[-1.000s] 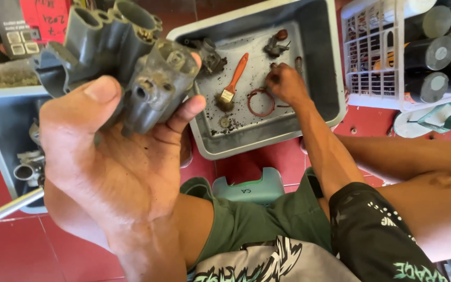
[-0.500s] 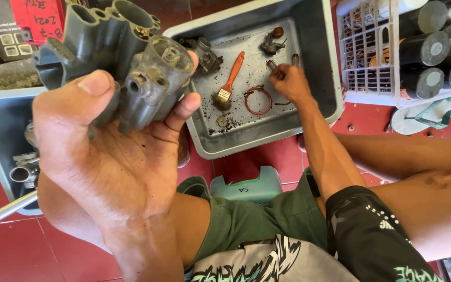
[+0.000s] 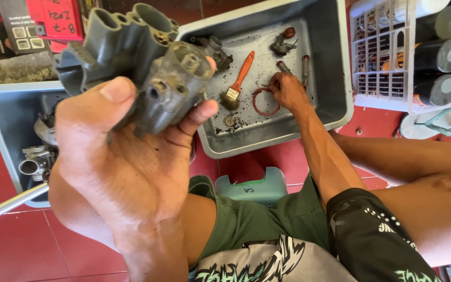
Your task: Cleaning and disassembling a motorcycle carburetor using a brush and a screwdriver.
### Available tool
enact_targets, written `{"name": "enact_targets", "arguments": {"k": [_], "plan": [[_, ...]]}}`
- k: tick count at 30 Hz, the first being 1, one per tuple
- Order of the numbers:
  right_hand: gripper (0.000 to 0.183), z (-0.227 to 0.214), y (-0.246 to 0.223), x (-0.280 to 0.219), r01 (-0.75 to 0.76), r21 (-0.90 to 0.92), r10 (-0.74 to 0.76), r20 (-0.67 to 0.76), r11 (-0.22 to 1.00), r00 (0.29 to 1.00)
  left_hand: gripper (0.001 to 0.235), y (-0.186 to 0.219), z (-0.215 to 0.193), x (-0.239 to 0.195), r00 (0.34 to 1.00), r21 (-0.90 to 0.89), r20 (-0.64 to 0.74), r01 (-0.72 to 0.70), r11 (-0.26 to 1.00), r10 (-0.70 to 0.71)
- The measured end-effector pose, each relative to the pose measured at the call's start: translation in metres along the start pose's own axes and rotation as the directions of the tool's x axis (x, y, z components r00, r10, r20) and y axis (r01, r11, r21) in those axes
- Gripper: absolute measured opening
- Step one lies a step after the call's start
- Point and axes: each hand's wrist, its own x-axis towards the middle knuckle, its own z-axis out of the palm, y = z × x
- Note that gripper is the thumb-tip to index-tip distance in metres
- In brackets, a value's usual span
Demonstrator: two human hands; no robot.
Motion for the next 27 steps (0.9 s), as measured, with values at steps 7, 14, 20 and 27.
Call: {"name": "enact_targets", "arguments": {"k": [7,14,20,27], "plan": [[0.011,0.013,0.018,0.009,0.145,0.004,-0.144,-0.077,0.989,0.987,0.038,-0.001,-0.005,0.000,0.996,-0.027,0.079,0.044,0.999,-0.042],[0.015,0.037,0.071,0.038,0.090,0.019,-0.085,-0.184,0.996,0.979,0.015,-0.014,-0.022,0.006,0.965,-0.164,0.259,0.071,0.984,-0.026],[0.009,0.015,-0.013,0.037,0.227,0.198,-0.191,-0.183,0.954,0.964,0.057,-0.013,-0.027,0.002,0.849,-0.231,0.514,-0.005,0.973,0.127],[0.010,-0.033,-0.087,0.021,0.396,0.192,-0.329,-0.306,0.898,0.893,0.077,-0.026,-0.035,0.016,0.459,-0.399,0.864,0.372,0.838,0.208]]}}
